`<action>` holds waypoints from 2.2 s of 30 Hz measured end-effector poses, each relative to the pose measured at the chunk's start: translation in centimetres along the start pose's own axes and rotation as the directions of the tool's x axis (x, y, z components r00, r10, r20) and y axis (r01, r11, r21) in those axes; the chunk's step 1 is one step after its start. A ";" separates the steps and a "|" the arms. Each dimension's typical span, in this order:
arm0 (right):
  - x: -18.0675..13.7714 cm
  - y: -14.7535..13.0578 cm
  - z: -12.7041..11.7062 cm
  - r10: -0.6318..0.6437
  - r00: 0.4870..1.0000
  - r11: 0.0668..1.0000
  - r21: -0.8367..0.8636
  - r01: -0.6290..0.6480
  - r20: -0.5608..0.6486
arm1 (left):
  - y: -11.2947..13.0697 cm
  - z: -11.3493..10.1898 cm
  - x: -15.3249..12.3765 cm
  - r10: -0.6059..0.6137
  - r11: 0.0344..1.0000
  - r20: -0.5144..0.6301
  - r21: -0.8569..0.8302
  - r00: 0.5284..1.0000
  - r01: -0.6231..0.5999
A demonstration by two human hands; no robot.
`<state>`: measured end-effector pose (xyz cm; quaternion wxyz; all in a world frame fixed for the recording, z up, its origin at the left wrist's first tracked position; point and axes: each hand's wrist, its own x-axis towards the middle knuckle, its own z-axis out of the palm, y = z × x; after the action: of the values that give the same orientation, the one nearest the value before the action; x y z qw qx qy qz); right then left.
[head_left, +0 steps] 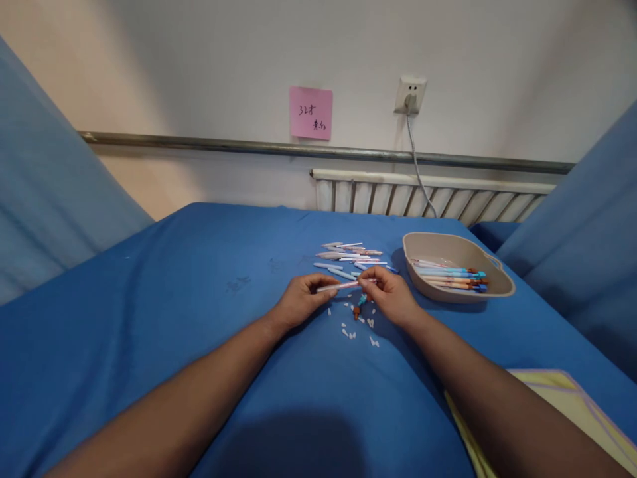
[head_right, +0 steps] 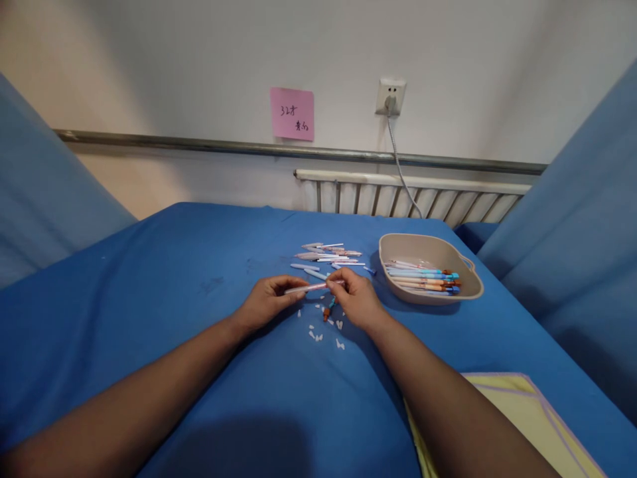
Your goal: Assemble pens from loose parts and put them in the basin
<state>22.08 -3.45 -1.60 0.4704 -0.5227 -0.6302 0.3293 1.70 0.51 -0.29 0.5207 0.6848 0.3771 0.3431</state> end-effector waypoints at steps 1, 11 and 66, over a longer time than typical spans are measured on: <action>0.0 0.0 0.0 -0.002 1.000 1.000 0.002 0.002 0.003 | 0.0 0.0 0.0 0.001 1.000 -0.003 0.001 1.000 -0.001; -0.1 0.0 -0.1 -0.041 0.999 0.997 -0.065 0.043 0.028 | 0.2 0.3 -0.1 -0.024 0.999 -0.007 -0.036 1.000 0.024; -0.3 0.0 -0.1 -0.025 0.999 0.996 -0.081 0.027 0.033 | 0.9 0.0 -0.4 -0.059 0.997 0.099 -0.040 0.993 0.063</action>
<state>22.14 -3.70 -1.64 0.4428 -0.5279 -0.6573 0.3054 1.65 0.06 0.52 0.5635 0.6775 0.3644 0.3011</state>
